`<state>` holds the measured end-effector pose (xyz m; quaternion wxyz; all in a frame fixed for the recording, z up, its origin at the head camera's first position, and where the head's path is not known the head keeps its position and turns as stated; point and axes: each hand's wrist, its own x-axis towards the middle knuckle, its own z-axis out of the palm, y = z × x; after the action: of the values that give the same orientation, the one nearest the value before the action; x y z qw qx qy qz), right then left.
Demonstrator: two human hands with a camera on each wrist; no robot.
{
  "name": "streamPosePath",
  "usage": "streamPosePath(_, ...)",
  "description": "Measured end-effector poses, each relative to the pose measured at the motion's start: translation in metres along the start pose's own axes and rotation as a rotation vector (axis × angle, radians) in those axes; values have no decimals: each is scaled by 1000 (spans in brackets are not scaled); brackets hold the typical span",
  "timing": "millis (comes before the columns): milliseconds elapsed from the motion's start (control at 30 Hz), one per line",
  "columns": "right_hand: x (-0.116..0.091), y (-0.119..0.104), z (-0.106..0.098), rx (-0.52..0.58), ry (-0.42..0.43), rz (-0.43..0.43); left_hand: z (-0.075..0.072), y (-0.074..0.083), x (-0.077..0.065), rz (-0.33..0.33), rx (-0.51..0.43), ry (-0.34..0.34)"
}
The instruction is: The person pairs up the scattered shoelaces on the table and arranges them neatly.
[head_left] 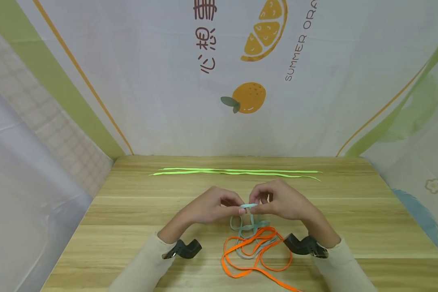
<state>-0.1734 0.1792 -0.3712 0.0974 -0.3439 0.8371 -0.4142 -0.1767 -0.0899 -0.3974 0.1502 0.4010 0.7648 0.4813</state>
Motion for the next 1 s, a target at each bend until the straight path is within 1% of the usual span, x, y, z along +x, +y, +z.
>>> streamPosePath(133, -2, -1, -2, 6, 7, 9, -2, 1, -1, 7, 2, 7)
streamPosePath(300, -4, -1, -7, -21, 28, 22, -6, 5, -3, 18, 27, 29)
streamPosePath(533, -8, 0, -13, 24, 38, 34, -12, 12, -7, 1, 53, 60)
streamPosePath(767, -12, 1, -20, 25, 69, 42, -19, 12, -10, 7, 55, 83)
streamPosePath(900, -17, 1, -25, 33, 87, 65, -23, 15, -13, -13, 61, 102)
streamPosePath(1000, -20, 1, -29, 32, 94, 82, -27, 19, -15, -42, 66, 121)
